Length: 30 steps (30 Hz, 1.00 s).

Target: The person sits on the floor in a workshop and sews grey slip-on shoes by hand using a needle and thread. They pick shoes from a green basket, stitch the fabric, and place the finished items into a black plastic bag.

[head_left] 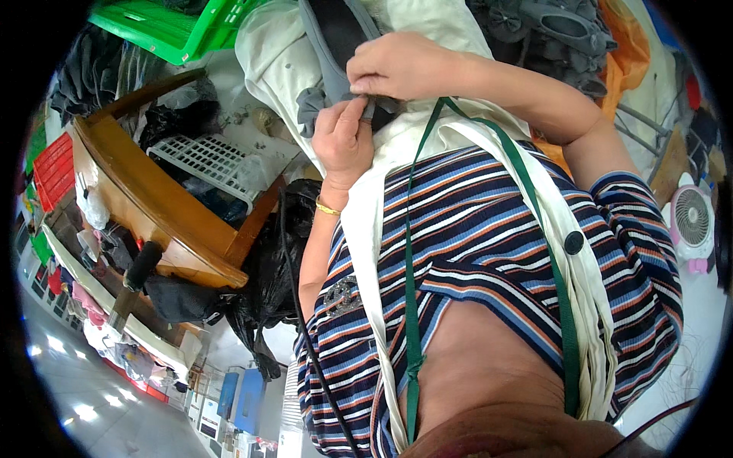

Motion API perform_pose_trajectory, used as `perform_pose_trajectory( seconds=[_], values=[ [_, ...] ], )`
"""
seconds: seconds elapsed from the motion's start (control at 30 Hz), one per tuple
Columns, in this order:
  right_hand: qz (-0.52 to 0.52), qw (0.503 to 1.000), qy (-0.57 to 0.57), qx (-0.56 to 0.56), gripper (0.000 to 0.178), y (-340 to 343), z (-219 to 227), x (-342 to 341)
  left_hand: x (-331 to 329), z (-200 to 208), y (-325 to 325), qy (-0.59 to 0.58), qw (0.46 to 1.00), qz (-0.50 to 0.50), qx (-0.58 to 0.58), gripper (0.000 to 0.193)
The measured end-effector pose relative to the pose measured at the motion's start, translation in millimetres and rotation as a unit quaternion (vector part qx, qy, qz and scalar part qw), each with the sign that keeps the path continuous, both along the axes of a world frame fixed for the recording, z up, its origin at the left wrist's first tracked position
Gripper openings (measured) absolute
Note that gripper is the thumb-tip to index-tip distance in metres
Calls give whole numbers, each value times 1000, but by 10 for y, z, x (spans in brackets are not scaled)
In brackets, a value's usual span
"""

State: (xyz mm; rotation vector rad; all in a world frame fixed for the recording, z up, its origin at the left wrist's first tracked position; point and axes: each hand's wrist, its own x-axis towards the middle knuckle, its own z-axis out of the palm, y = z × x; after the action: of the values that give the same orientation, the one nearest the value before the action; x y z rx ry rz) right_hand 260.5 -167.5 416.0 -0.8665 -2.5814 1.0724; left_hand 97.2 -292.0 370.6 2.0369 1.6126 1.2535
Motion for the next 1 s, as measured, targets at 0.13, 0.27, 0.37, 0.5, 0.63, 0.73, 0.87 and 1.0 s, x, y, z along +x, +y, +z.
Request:
perform_pose_trajectory(
  seconds=[0.13, 0.27, 0.37, 0.5, 0.63, 0.73, 0.87, 1.0],
  values=[
    [50, 997, -39, -32, 16, 2, -72, -70, -3, -25, -10, 1, 1000, 8, 10, 34],
    [59, 995, 26, 73, 12, -86, -170, -94, -5, -42, -32, -6, 1000, 2, -12, 32],
    [34, 984, 142, 98, 11, -182, -266, -194, 6, -47, -38, 5, 1000, 1, -23, 28],
    [-11, 976, 208, 61, 12, -253, -379, -266, 4, -56, -36, -13, 1000, 18, -18, 22],
    [-9, 975, 214, 59, 14, -285, -379, -290, -4, -83, -66, -4, 998, 22, -65, 20],
    [-28, 972, 227, 45, 15, -260, -291, -436, 39, -128, -54, -13, 998, 2, -55, 16],
    [-35, 976, 213, 22, 18, -49, -152, -522, 60, -110, -26, 0, 997, 13, -78, 20],
    [-2, 995, 98, 10, 24, 182, -63, -259, 45, -18, -55, -16, 998, 12, -51, 29]
  ],
)
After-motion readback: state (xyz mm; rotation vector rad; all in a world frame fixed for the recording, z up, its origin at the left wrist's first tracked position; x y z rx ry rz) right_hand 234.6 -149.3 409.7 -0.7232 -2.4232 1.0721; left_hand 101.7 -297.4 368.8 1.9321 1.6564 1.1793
